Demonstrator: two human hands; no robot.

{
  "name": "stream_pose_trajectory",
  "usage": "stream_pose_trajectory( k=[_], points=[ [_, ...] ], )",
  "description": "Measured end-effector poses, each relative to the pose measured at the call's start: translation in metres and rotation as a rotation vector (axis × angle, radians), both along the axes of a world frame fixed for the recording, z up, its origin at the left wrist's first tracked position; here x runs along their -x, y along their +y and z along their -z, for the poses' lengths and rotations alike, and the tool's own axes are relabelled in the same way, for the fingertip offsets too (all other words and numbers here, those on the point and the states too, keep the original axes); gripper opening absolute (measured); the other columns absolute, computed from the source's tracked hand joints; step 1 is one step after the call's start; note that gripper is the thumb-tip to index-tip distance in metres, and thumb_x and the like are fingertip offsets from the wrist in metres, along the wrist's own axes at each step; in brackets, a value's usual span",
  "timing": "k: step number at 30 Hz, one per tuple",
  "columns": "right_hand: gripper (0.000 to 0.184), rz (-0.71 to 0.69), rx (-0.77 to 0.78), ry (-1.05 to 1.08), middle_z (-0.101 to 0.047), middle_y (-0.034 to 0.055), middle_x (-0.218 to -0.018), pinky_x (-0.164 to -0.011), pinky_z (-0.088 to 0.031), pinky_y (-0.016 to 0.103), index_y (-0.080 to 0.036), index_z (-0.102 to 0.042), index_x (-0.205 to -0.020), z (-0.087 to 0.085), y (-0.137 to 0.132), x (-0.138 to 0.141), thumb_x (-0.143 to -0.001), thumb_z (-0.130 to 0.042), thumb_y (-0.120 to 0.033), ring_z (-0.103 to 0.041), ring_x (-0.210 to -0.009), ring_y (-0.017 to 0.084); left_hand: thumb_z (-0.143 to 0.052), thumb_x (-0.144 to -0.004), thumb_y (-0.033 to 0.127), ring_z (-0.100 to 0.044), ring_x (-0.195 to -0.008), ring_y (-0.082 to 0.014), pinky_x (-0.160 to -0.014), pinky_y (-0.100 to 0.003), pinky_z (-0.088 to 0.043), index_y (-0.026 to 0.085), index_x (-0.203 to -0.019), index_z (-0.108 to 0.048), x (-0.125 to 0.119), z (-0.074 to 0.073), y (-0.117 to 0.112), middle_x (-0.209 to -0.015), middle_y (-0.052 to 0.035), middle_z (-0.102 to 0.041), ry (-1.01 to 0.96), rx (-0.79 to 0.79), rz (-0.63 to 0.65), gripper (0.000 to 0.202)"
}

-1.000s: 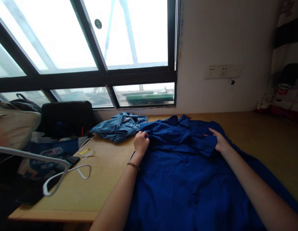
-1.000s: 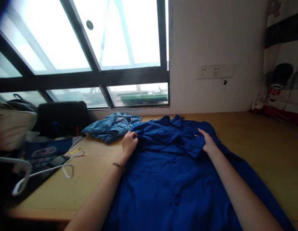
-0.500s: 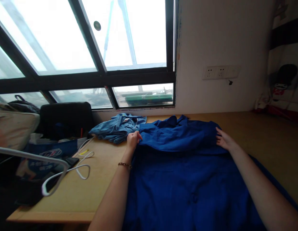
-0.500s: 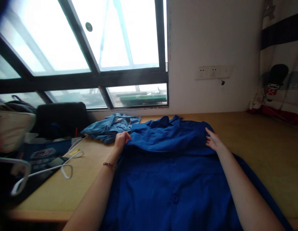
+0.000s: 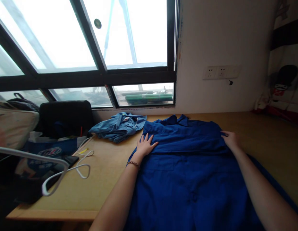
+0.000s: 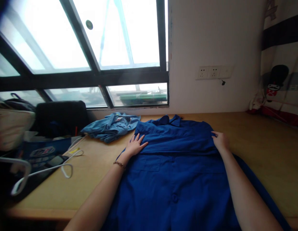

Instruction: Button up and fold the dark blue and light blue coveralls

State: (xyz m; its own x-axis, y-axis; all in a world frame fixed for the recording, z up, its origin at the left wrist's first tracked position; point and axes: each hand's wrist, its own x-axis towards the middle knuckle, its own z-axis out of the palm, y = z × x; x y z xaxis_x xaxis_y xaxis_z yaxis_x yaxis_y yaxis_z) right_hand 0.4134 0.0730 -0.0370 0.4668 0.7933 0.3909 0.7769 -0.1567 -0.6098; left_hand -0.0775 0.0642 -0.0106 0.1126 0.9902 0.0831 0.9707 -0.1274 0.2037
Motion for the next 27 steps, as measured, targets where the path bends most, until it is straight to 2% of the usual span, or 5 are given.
stream_pose_trajectory(
  k=[5, 10, 14, 22, 27],
  points=[
    [0.029, -0.007, -0.125, -0.204, -0.065, 0.0068, -0.097, -0.076, -0.045, 0.034, -0.021, -0.067, -0.094, -0.003, -0.010, 0.016, -0.077, -0.044, -0.022, -0.059, -0.088, 0.023, -0.025, -0.077, 0.064, -0.026, -0.124, -0.0336, -0.095, -0.052, -0.024, 0.027, -0.127, -0.038, -0.001, 0.008, 0.002, -0.137, -0.0116, -0.030, 0.030, -0.079, -0.131, 0.064],
    [0.036, 0.063, -0.323, -0.304, -0.061, 0.0076, -0.107, -0.081, -0.043, 0.034, -0.018, -0.062, -0.105, -0.022, -0.016, 0.027, -0.080, -0.037, -0.019, -0.056, -0.095, 0.023, -0.034, -0.082, 0.043, -0.051, -0.099, -0.0299, -0.077, -0.039, -0.041, 0.008, -0.105, -0.053, 0.018, 0.002, 0.005, -0.106, -0.0206, -0.054, 0.016, -0.285, -0.499, 0.046],
    [0.033, 0.072, -0.196, -0.297, -0.062, 0.0091, -0.103, -0.079, -0.044, 0.036, -0.016, -0.066, -0.097, -0.017, -0.013, 0.026, -0.077, -0.040, -0.017, -0.058, -0.091, 0.024, -0.036, -0.082, 0.037, -0.059, -0.082, -0.0275, -0.065, -0.035, -0.044, 0.015, -0.086, -0.060, 0.034, -0.001, 0.011, -0.088, -0.0150, -0.062, -0.057, -0.125, -0.449, 0.032],
    [0.038, 0.021, -0.213, -0.289, -0.056, 0.0094, -0.114, -0.089, -0.040, 0.037, -0.017, -0.059, -0.110, -0.005, -0.005, 0.022, -0.080, -0.035, -0.018, -0.052, -0.104, 0.023, -0.031, -0.083, 0.034, -0.058, -0.086, -0.0308, -0.064, -0.038, -0.043, 0.012, -0.091, -0.059, 0.040, -0.001, 0.012, -0.091, -0.0192, -0.061, -0.129, -0.117, -0.624, 0.037],
    [0.032, -0.033, 0.087, -0.314, -0.054, 0.0097, -0.116, -0.090, -0.038, 0.041, -0.019, -0.063, -0.102, 0.007, -0.003, 0.021, -0.078, -0.044, -0.026, -0.051, -0.103, 0.027, -0.034, -0.081, 0.024, -0.044, -0.109, -0.0310, -0.083, -0.045, -0.037, 0.011, -0.105, -0.053, 0.023, -0.012, -0.002, -0.113, -0.0188, -0.051, 0.018, -0.383, -0.473, 0.034]
  ],
)
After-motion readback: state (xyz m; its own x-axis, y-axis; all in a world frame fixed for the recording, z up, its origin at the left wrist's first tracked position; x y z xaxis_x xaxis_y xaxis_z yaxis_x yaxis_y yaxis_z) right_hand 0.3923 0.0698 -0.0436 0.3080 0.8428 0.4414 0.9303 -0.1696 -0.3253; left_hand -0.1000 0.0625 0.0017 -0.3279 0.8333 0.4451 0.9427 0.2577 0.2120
